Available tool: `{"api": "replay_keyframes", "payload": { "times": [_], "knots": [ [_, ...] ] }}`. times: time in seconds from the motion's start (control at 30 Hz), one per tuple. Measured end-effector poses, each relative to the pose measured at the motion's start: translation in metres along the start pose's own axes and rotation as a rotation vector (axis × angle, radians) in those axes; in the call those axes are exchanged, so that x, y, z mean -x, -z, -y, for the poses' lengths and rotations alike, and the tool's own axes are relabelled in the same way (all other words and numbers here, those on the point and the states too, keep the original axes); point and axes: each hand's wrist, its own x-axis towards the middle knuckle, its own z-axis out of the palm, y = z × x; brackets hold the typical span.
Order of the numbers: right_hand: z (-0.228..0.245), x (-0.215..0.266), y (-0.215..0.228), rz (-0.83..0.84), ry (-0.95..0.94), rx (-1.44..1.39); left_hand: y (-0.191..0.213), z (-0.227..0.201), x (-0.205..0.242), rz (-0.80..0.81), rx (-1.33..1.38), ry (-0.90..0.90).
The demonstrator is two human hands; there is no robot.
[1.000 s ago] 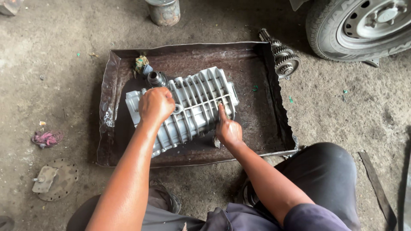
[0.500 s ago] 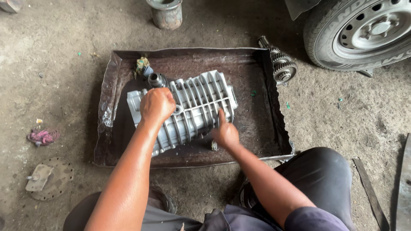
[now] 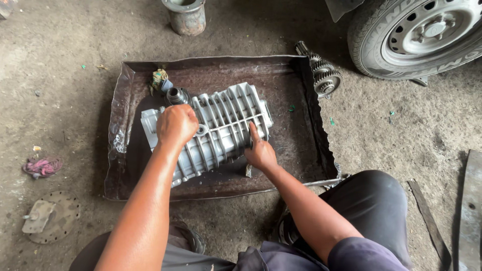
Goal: The person cleans a transmission casing by hand and with a cloth while it sits in a tray on the floor of a garage.
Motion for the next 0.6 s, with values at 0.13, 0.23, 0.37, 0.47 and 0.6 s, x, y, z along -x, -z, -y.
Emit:
{"api": "replay_keyframes", "payload": {
  "times": [0.13, 0.23, 0.37, 0.47, 0.6],
  "knots": [
    [-0.008, 0.02, -0.016, -0.018, -0.017, -0.084, 0.001, -0.001, 0.002, -0.014, -0.012, -0.061],
    [-0.011, 0.0, -0.021, -0.045, 0.009, -0.104, -0.002, 0.003, 0.001, -0.028, -0.004, -0.091],
    [-0.02, -0.025, -0.017, -0.058, 0.122, 0.025, -0.009, 0.009, 0.002, -0.011, -0.01, -0.089],
    [-0.021, -0.013, -0.008, -0.051, 0.123, 0.07, -0.014, 0.009, -0.002, -0.04, -0.03, -0.134],
    [-0.013, 0.028, -0.02, -0.059, 0.039, -0.02, -0.02, 0.012, -0.004, -0.035, -0.009, -0.065]
  ]
}}
